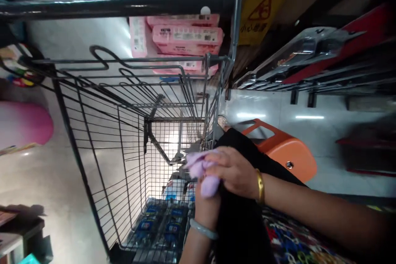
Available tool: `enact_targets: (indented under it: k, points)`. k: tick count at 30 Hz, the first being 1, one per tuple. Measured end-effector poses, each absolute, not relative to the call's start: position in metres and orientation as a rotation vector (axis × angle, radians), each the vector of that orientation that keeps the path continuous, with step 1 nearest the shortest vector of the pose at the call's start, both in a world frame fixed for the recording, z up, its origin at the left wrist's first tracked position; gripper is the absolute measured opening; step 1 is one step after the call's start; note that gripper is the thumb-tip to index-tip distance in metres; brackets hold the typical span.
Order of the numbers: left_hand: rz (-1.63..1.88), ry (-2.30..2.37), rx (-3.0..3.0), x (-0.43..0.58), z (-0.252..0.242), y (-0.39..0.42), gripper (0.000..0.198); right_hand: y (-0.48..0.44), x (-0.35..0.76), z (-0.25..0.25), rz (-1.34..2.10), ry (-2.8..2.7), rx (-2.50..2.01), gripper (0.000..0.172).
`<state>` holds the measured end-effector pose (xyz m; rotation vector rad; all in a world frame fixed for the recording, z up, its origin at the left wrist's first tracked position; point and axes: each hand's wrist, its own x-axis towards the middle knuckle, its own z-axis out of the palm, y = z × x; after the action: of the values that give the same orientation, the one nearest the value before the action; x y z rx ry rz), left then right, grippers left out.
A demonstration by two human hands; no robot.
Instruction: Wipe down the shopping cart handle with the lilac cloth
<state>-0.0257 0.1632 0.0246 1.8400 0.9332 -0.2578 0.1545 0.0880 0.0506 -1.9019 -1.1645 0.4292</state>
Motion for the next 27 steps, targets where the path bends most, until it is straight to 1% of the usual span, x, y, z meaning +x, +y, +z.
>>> enact_targets:
  k: [3,4,7,9,12,15,17,21,24,27]
  points:
    - [-0.277,0.948,1.883,-0.033,0.029,0.157,0.055,0.093,0.171,0.052,0.278,-1.004,-2.134,0.036]
    - [-0.293,0.955,1.903,-0.034,0.03,0.156,0.055,0.096,0.175,0.052,0.265,-1.032,-2.162,0.036]
    - [-0.296,1.021,1.968,-0.035,0.029,0.151,0.045,0.102,0.181,0.054,0.353,-1.394,-2.033,0.029]
    - [-0.271,1.076,2.027,-0.034,0.026,0.147,0.043,0.103,0.193,0.054,0.409,-1.615,-1.9,0.024]
    - [-0.219,1.11,2.113,-0.033,0.023,0.14,0.046,0.109,0.236,0.055,0.385,-1.649,-1.907,0.03]
    - [-0.156,1.145,2.193,-0.031,0.021,0.135,0.046,0.124,0.276,0.056,0.262,-1.583,-2.029,0.035]
    - [-0.1,1.183,2.245,-0.031,0.019,0.133,0.046,0.131,0.283,0.056,0.239,-1.637,-2.043,0.034]
    - [0.016,1.24,2.331,-0.028,0.017,0.132,0.043,0.132,0.284,0.056,0.389,-1.985,-1.845,0.029]
    - [0.105,1.275,2.392,-0.025,0.015,0.132,0.04,0.135,0.309,0.056,0.464,-1.993,-1.793,0.042]
    - [0.206,1.311,2.444,-0.025,0.01,0.132,0.038,0.142,0.336,0.052,0.323,-2.0,-1.894,0.048]
